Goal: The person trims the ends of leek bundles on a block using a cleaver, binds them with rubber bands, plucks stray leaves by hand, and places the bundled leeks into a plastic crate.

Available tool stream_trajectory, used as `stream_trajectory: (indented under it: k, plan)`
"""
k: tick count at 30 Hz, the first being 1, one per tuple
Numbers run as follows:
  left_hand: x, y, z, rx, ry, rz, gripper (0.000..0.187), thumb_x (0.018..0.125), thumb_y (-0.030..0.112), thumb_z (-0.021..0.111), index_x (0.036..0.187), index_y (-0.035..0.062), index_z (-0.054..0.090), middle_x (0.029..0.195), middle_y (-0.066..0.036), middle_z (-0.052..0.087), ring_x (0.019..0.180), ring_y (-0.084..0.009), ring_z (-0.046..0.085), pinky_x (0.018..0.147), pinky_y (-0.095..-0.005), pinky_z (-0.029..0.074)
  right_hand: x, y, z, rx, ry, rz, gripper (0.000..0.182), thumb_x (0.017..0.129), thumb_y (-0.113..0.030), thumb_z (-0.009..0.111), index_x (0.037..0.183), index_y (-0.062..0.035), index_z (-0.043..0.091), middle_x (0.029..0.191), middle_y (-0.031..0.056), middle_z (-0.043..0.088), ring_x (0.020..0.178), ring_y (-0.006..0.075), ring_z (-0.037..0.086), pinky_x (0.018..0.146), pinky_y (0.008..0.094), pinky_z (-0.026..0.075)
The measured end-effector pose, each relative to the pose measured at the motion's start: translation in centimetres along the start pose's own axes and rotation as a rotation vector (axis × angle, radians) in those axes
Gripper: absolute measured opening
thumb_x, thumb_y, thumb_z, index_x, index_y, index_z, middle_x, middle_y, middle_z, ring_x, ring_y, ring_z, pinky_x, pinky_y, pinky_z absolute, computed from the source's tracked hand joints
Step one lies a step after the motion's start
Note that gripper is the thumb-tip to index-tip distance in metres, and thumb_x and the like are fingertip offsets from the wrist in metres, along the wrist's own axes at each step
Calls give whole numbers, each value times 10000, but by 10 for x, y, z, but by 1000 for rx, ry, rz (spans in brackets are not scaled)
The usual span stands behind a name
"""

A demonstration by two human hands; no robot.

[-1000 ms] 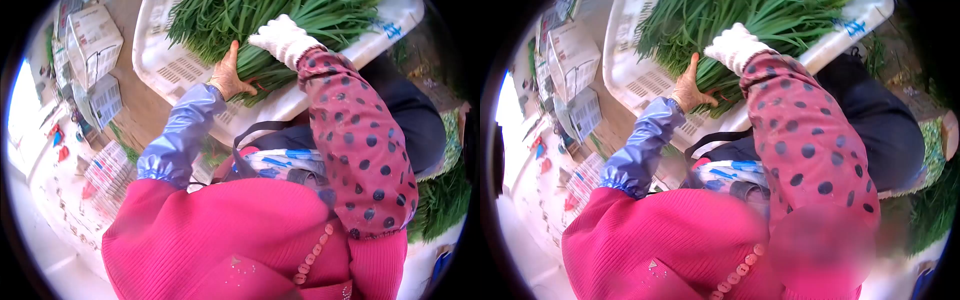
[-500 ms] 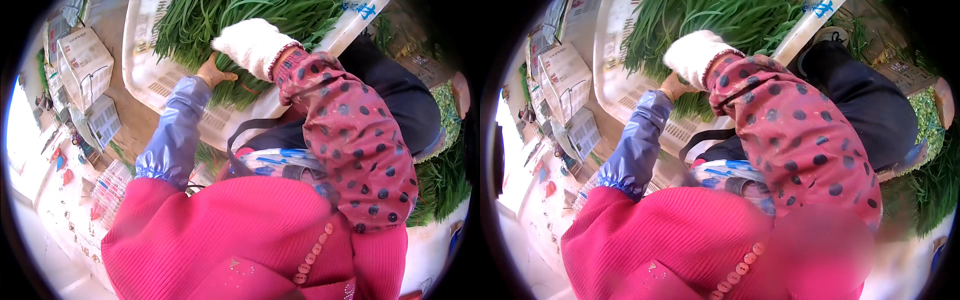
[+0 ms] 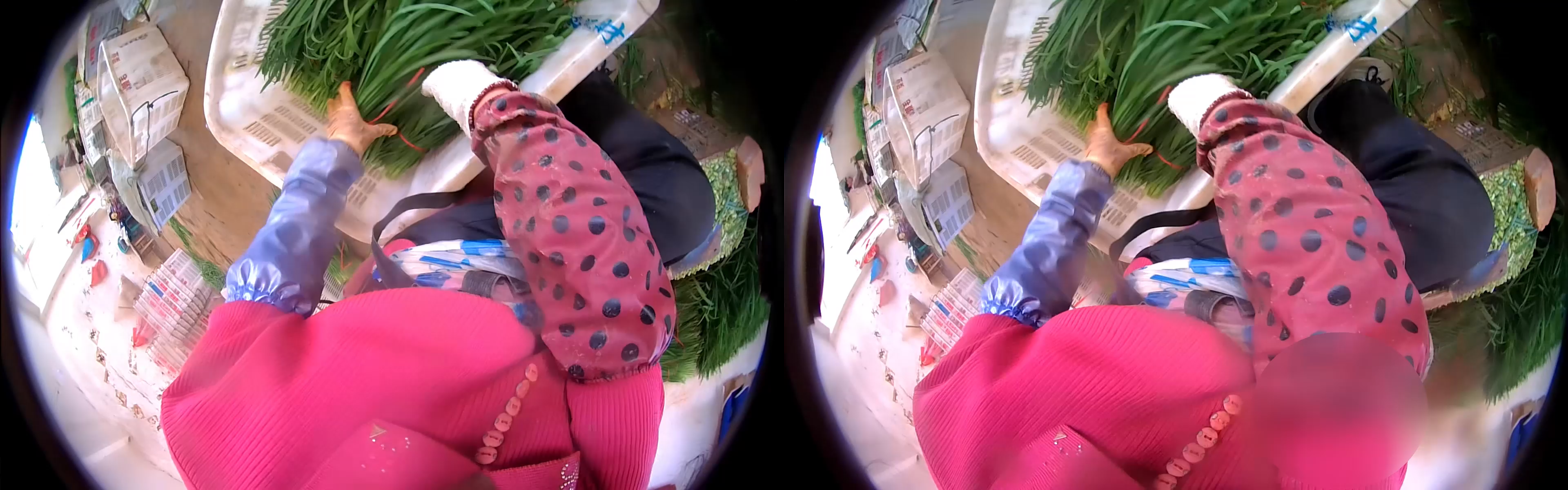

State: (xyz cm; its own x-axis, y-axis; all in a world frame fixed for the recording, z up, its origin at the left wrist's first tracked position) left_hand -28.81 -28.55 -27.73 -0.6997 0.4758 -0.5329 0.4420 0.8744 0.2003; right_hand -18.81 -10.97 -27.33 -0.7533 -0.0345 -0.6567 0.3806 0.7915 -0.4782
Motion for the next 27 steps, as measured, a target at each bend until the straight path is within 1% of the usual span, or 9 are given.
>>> stream_trajectory:
  k: [2, 4, 5, 7, 15, 17, 18, 23, 27]
  plan:
    - [-29, 9, -24, 150, 256, 122, 979, 650, 211, 931, 1453, 32, 400, 1261, -251, 624, 1172, -358, 615, 1038, -369, 466, 9, 4, 10, -36, -76, -31, 368, 927, -323, 584, 1219, -131, 699, 1253, 142, 672, 1168, 331, 638, 992, 425, 496]
    - [-55, 22, -25, -293, 64, 517, 564, 785, 176, 836, 1285, 37, 618, 1184, -195, 688, 1031, -312, 680, 888, -367, 539, 8, 4, 10, -38, -83, -13, 319, 898, -233, 619, 1175, -107, 714, 1214, 131, 692, 1105, 319, 670, 941, 422, 531]
    - [-65, 25, -26, -289, 64, 514, 564, 785, 176, 836, 1285, 37, 618, 1184, -195, 688, 1031, -312, 680, 888, -367, 539, 11, 4, 11, -23, -71, -8, 303, 882, -203, 641, 1157, -105, 724, 1196, 128, 701, 1086, 311, 680, 921, 418, 544]
    - [-85, 46, 15, 24, -441, 551, 241, 900, 74, 689, 1139, 56, 714, 1078, -154, 731, 909, -277, 707, 794, -359, 555, 15, 2, 10, 7, -48, 2, 278, 851, -143, 685, 1120, -103, 743, 1161, 121, 719, 1048, 296, 701, 880, 408, 569]
    - [-33, 49, 76, -347, -488, 485, 298, 921, 74, 635, 1198, 167, 691, 992, -152, 708, 946, -335, 669, 832, -415, 527, 22, 14, 15, 68, -158, 157, 312, 937, -210, 572, 1213, -149, 702, 1248, 123, 678, 1149, 325, 653, 977, 452, 525]
    - [-27, 47, 75, -496, -540, 365, 306, 900, 53, 649, 1174, 179, 700, 940, -148, 679, 887, -351, 649, 793, -443, 520, 14, 4, 11, -92, -92, -25, 295, 925, -171, 586, 1191, -144, 712, 1219, 132, 688, 1156, 318, 651, 977, 446, 524]
    - [-30, 63, 55, -175, -366, 554, 331, 867, 20, 668, 1155, 179, 705, 918, -150, 661, 844, -354, 635, 773, -444, 514, 10, 1, 7, -89, -91, -25, 295, 925, -171, 586, 1191, -144, 712, 1219, 132, 688, 1156, 318, 651, 977, 446, 524]
    - [-14, 27, 85, -238, -369, 569, 361, 865, -47, 623, 1204, 69, 673, 904, -165, 684, 904, -324, 669, 763, -386, 515, -33, -26, -29, 74, 1, -222, 192, 804, -163, 701, 969, -99, 774, 941, 165, 740, 909, 343, 718, 812, 424, 570]
    - [-23, 51, 55, -275, -390, 547, 368, 865, -53, 620, 1211, 61, 669, 915, -163, 683, 886, -330, 654, 788, -379, 509, -1, 5, 33, -58, -196, -57, 285, 838, -162, 689, 1109, -93, 748, 1126, 157, 720, 1030, 325, 701, 867, 407, 564]
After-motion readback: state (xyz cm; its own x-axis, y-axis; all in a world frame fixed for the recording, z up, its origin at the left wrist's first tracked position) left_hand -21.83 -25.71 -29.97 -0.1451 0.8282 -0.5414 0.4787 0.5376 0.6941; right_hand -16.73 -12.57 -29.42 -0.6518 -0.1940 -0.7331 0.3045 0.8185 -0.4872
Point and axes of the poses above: each hand's wrist, its own x-axis towards the middle knuckle, its own z-axis out of the palm, y = z × x, the point moved 7 cm from there along x, towards the middle knuckle
